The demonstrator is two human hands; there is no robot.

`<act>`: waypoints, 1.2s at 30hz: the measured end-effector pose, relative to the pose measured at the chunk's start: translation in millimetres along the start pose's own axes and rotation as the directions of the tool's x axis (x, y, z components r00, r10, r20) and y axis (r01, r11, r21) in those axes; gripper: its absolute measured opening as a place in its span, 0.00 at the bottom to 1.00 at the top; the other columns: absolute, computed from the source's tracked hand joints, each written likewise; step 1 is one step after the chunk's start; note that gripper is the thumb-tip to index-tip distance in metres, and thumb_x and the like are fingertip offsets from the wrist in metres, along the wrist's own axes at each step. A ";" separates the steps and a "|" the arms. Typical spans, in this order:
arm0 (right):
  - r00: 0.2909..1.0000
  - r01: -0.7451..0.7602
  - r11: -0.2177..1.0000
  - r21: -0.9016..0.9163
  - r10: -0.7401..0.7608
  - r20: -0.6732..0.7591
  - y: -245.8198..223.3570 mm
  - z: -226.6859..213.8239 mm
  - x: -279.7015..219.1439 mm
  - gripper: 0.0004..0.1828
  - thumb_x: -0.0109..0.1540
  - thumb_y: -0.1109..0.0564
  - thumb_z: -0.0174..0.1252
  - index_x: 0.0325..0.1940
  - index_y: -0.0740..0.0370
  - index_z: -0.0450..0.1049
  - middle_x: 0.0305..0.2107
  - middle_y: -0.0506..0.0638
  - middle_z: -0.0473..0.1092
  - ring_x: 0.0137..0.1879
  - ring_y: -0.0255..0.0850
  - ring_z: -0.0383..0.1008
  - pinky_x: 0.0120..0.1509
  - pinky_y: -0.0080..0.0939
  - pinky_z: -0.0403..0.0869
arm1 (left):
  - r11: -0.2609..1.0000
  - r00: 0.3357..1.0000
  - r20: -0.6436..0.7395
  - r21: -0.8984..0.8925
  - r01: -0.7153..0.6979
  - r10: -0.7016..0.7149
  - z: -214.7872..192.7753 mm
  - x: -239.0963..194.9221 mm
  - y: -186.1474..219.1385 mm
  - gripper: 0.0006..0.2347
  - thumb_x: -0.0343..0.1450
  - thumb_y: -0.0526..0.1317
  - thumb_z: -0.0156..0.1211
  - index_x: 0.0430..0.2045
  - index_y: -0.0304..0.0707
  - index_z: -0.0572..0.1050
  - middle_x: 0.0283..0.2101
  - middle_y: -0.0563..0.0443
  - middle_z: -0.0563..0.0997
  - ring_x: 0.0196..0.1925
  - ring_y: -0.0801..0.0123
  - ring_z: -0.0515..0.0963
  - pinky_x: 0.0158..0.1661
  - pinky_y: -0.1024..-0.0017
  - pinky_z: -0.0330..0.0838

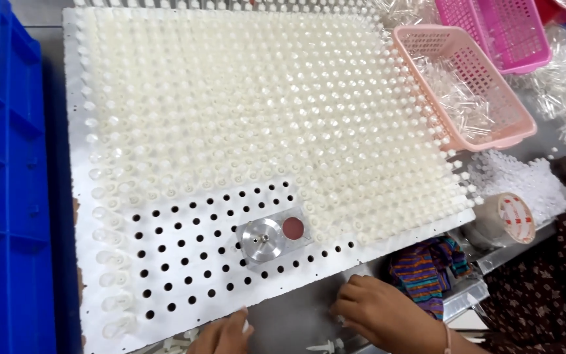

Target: The person picks up a plastic tube from a blue bin, inserts it into a metal block to press on a cap, and then places the assembled tube into a white tray. This process is repeated multiple times to assemble the plastic components.

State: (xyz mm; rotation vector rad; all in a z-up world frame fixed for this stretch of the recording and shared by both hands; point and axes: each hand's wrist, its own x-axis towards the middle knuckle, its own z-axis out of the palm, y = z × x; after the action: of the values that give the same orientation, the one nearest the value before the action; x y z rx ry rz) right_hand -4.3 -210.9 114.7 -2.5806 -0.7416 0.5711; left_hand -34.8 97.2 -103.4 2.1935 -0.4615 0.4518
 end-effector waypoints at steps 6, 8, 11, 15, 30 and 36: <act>0.998 0.068 0.997 -0.030 -0.068 -0.015 1.3 5.0 10.9 0.08 0.62 0.58 0.61 0.45 0.62 0.75 0.39 0.52 0.71 0.47 0.51 0.72 0.50 0.48 0.73 | 0.964 0.962 -0.054 -0.022 0.266 -0.266 -68.4 109.5 48.0 0.12 0.59 0.32 0.71 0.35 0.36 0.82 0.25 0.44 0.80 0.25 0.63 0.83 0.28 0.66 0.80; 0.995 0.076 0.996 0.038 -0.073 -0.075 -4.4 -0.8 15.4 0.08 0.64 0.59 0.62 0.46 0.63 0.75 0.39 0.53 0.71 0.47 0.51 0.74 0.49 0.48 0.74 | 0.991 0.984 -0.127 0.038 0.131 -0.125 -94.7 139.1 59.6 0.11 0.59 0.31 0.69 0.33 0.36 0.82 0.27 0.42 0.79 0.28 0.61 0.82 0.29 0.66 0.79; 0.958 0.191 0.962 0.194 -0.140 -0.250 -12.5 -11.7 17.8 0.14 0.60 0.65 0.64 0.50 0.64 0.78 0.44 0.54 0.73 0.47 0.48 0.79 0.46 0.43 0.78 | 0.946 0.974 0.099 0.275 0.169 -0.203 -120.8 168.3 74.7 0.19 0.55 0.26 0.69 0.41 0.34 0.85 0.31 0.40 0.79 0.25 0.58 0.79 0.27 0.63 0.79; 0.911 0.142 0.944 0.299 -0.007 -0.411 -17.7 -35.9 24.2 0.14 0.55 0.68 0.66 0.45 0.62 0.80 0.43 0.51 0.77 0.48 0.42 0.83 0.47 0.38 0.82 | 0.932 0.998 0.036 0.360 0.031 -0.047 -109.4 175.4 74.3 0.15 0.59 0.26 0.64 0.39 0.26 0.82 0.33 0.41 0.77 0.31 0.59 0.78 0.30 0.65 0.76; 0.818 0.139 0.989 0.055 -0.083 -0.570 -18.7 -80.7 86.8 0.13 0.55 0.69 0.64 0.44 0.62 0.78 0.45 0.50 0.77 0.47 0.40 0.82 0.45 0.35 0.81 | 0.985 0.984 0.046 0.010 0.175 -0.175 -60.2 133.2 60.1 0.08 0.61 0.29 0.66 0.30 0.38 0.84 0.25 0.52 0.80 0.29 0.72 0.85 0.27 0.73 0.80; 0.858 0.168 0.982 0.084 -0.104 -0.503 -16.1 -83.1 91.6 0.13 0.56 0.69 0.64 0.44 0.63 0.77 0.46 0.50 0.77 0.49 0.41 0.83 0.47 0.35 0.81 | 0.938 0.991 -0.012 -0.325 0.123 -0.135 0.4 87.8 55.2 0.08 0.66 0.34 0.70 0.37 0.41 0.83 0.24 0.55 0.85 0.26 0.75 0.86 0.29 0.73 0.84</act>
State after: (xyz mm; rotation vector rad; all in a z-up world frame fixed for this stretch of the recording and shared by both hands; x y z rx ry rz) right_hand 100.2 -167.4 167.2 -2.3751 -0.6710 -0.0998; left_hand 15.5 49.3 -26.3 1.8813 -0.3429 0.3168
